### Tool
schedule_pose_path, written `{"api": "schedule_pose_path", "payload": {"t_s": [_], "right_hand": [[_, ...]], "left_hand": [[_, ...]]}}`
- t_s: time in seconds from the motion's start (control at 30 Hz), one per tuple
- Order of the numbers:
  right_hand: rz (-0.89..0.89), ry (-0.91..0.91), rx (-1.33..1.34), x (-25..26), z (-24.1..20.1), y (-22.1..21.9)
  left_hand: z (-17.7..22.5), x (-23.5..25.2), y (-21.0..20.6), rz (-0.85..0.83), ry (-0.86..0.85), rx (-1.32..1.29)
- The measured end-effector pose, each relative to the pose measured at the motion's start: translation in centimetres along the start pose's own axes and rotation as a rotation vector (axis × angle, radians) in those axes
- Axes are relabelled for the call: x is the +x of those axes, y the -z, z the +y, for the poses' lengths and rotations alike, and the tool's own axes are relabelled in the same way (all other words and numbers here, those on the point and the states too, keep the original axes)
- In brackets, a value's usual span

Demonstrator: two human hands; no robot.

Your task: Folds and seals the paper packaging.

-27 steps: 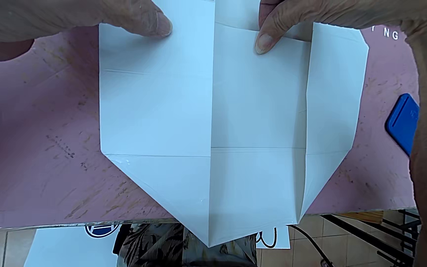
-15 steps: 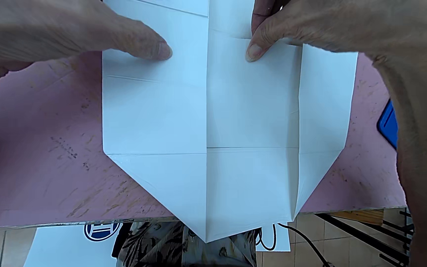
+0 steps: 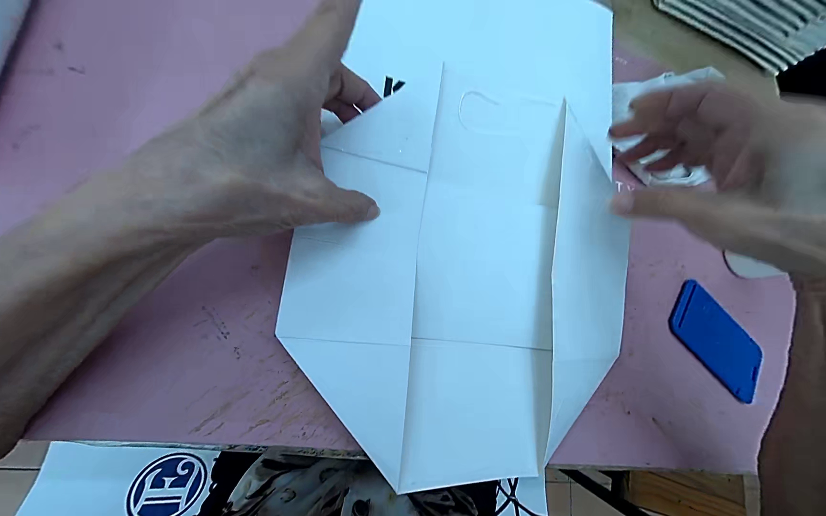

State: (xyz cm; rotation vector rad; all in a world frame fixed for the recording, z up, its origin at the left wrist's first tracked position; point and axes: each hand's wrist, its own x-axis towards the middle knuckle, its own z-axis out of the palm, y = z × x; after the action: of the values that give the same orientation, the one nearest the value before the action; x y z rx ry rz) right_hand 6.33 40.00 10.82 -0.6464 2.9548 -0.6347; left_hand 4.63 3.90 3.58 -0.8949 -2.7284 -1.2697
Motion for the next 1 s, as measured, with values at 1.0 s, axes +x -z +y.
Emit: {"api": "schedule_pose_path", "payload": {"t_s": [1.0], "right_hand": [[0.065,0.184,-0.169,-4.8,-1.9,-4.4]], "left_hand": [[2.9,-4.0,-1.2,0.063,-0.268,0.442]]}}
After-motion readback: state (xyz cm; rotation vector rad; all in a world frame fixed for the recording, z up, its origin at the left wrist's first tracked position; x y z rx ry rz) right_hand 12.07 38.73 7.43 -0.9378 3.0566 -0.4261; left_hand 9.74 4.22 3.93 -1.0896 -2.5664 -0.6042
